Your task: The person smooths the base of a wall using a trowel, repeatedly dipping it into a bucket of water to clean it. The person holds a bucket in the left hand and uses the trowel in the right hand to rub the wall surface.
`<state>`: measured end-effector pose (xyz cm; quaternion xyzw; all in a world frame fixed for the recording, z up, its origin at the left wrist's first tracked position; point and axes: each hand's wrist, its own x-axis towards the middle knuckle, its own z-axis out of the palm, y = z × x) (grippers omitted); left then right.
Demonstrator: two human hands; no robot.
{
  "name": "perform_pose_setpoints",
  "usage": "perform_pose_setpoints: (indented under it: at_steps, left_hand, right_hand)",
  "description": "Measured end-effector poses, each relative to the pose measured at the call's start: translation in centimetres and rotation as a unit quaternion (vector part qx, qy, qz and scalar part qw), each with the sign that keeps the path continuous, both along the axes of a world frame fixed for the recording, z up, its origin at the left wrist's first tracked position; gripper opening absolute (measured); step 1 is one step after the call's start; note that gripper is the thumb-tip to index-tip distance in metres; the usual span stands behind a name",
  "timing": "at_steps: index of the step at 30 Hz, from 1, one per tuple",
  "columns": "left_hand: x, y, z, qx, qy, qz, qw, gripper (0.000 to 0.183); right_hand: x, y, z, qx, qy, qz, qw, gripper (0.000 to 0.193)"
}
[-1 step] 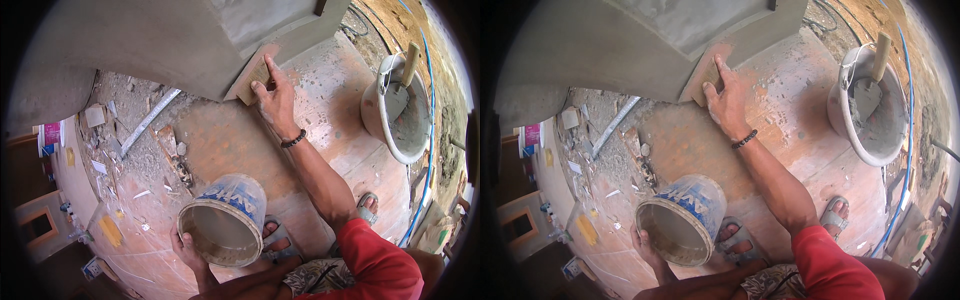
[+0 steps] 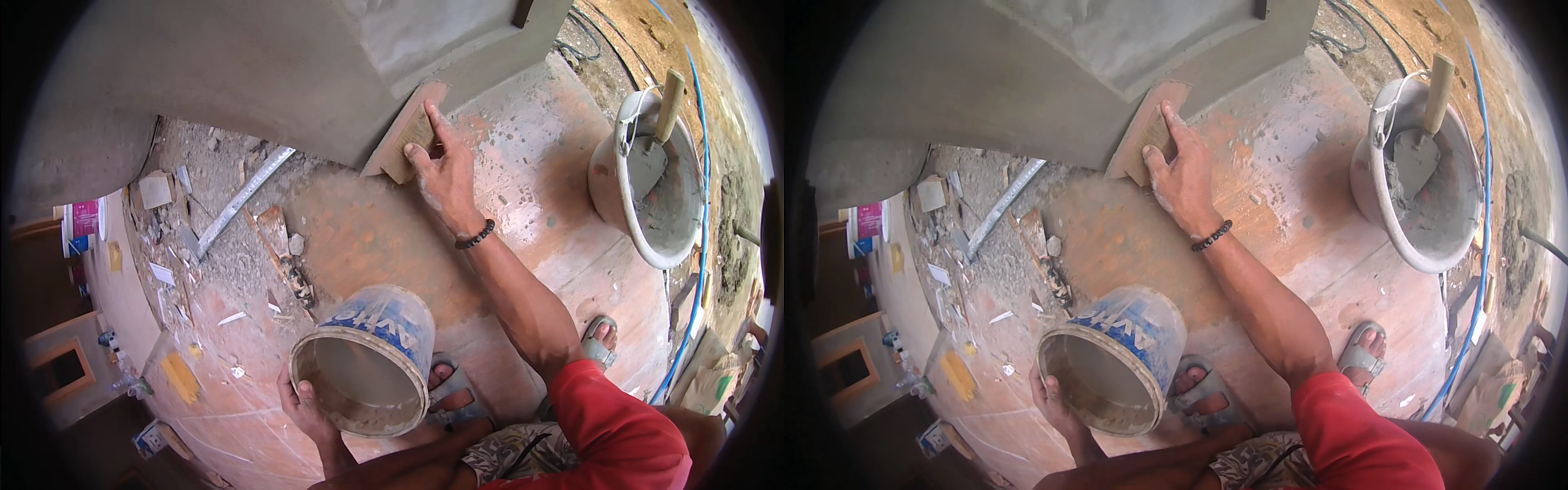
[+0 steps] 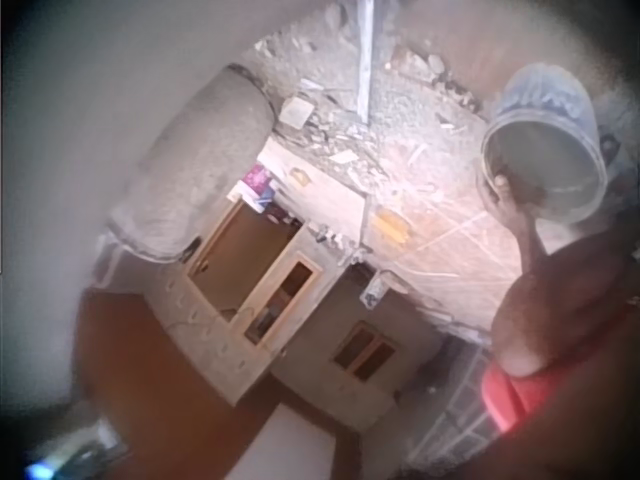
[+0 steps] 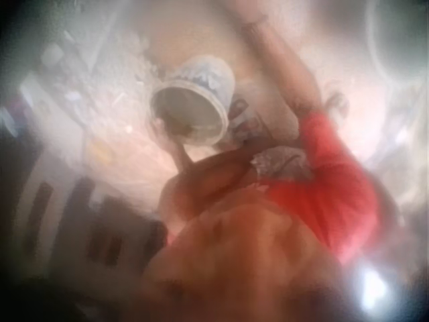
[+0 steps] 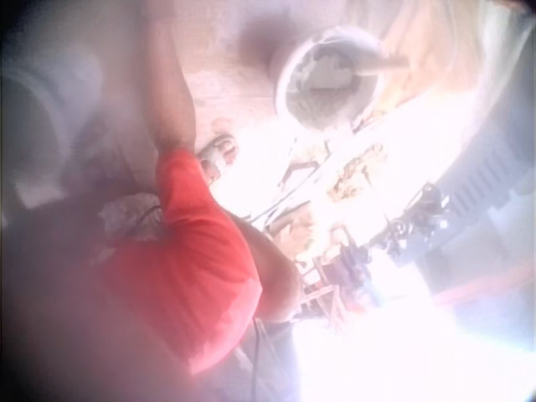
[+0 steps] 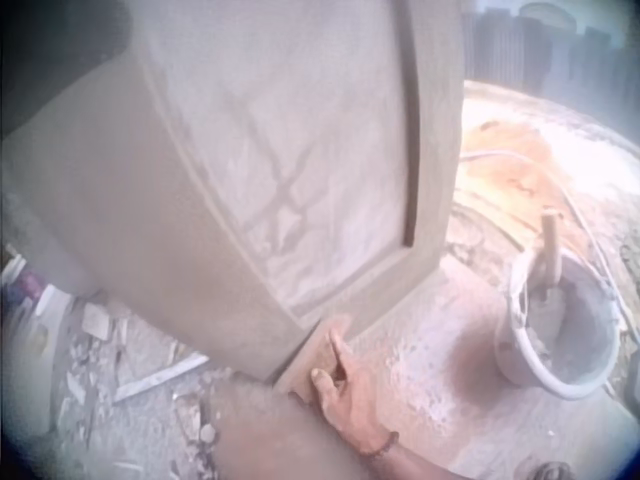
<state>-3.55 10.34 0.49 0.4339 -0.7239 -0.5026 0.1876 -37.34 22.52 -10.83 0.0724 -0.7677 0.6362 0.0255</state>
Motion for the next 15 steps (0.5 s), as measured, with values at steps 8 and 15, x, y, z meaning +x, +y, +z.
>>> perform_pose_setpoints:
  at_steps: [8, 15]
  left_hand:
    - [0.0, 0.1, 0.2, -0.006, -0.005, 0.006, 1.0, 0.068]
    - [-0.4, 0.3, 0.1, 0.002, 0.009, 0.008, 1.0, 0.07]
  right_hand:
    - [0.1, 1.6, 3.4, -0.151, -0.11, -0.036, 0.982, 0.066]
    - [4.3, -1.8, -0.9, -0.134, -0.169, 0.079, 0.973, 0.068]
